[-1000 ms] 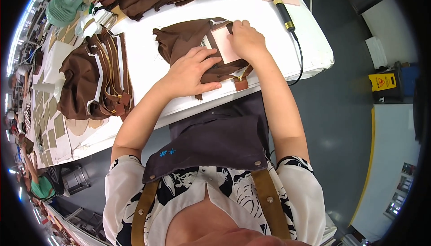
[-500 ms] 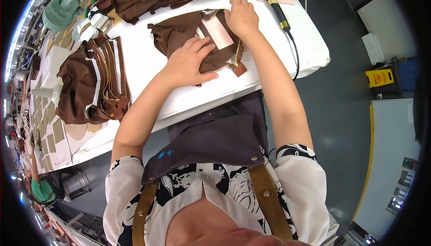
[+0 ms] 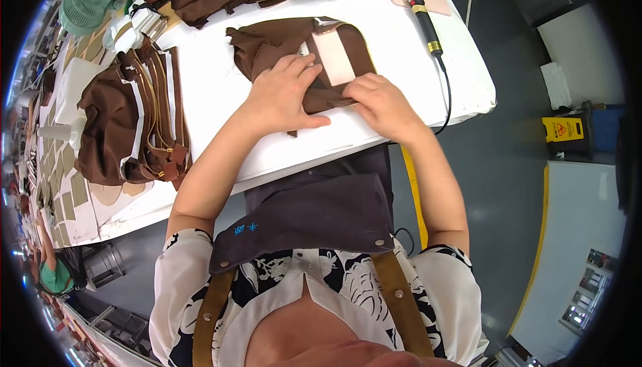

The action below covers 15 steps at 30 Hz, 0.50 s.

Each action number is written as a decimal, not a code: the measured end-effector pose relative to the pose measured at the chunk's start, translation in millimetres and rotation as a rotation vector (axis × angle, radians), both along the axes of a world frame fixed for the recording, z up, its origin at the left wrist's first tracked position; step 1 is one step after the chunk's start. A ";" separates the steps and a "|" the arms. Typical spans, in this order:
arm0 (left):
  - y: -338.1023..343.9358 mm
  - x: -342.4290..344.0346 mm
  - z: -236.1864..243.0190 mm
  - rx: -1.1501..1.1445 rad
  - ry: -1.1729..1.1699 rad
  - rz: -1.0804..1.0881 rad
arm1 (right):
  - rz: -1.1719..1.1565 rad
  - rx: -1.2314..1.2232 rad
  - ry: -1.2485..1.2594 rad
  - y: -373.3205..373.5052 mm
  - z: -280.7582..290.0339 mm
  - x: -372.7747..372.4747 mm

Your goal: Finishing the edges of brown bags by inserting a stiffener and using a handheld electric creasing tool.

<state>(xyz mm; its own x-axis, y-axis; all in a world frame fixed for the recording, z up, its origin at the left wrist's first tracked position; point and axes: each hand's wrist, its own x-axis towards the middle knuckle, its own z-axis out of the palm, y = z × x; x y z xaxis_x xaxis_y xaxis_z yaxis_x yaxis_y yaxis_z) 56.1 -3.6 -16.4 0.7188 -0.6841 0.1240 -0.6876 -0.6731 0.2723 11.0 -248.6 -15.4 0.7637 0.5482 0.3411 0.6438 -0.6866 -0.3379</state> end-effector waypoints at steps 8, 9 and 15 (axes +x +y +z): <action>-5.2 -3.1 -1.4 0.043 -0.026 0.027 | 0.138 -0.060 0.365 -19.1 39.6 8.7; -4.6 -2.4 -2.0 0.040 -0.022 0.021 | 0.085 0.005 0.354 -16.2 42.7 17.2; -8.4 -5.6 0.2 -0.009 0.003 0.018 | -0.228 -0.229 0.000 9.5 -14.1 78.2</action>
<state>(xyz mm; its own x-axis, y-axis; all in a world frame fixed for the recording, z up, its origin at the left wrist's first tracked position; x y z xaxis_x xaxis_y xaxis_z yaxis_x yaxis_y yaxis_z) 50.6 -12.0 -16.2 0.7316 -0.6696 0.1281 -0.6744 -0.6831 0.2804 89.1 -239.1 -29.5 0.8758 0.4252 0.2286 0.4643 -0.8715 -0.1578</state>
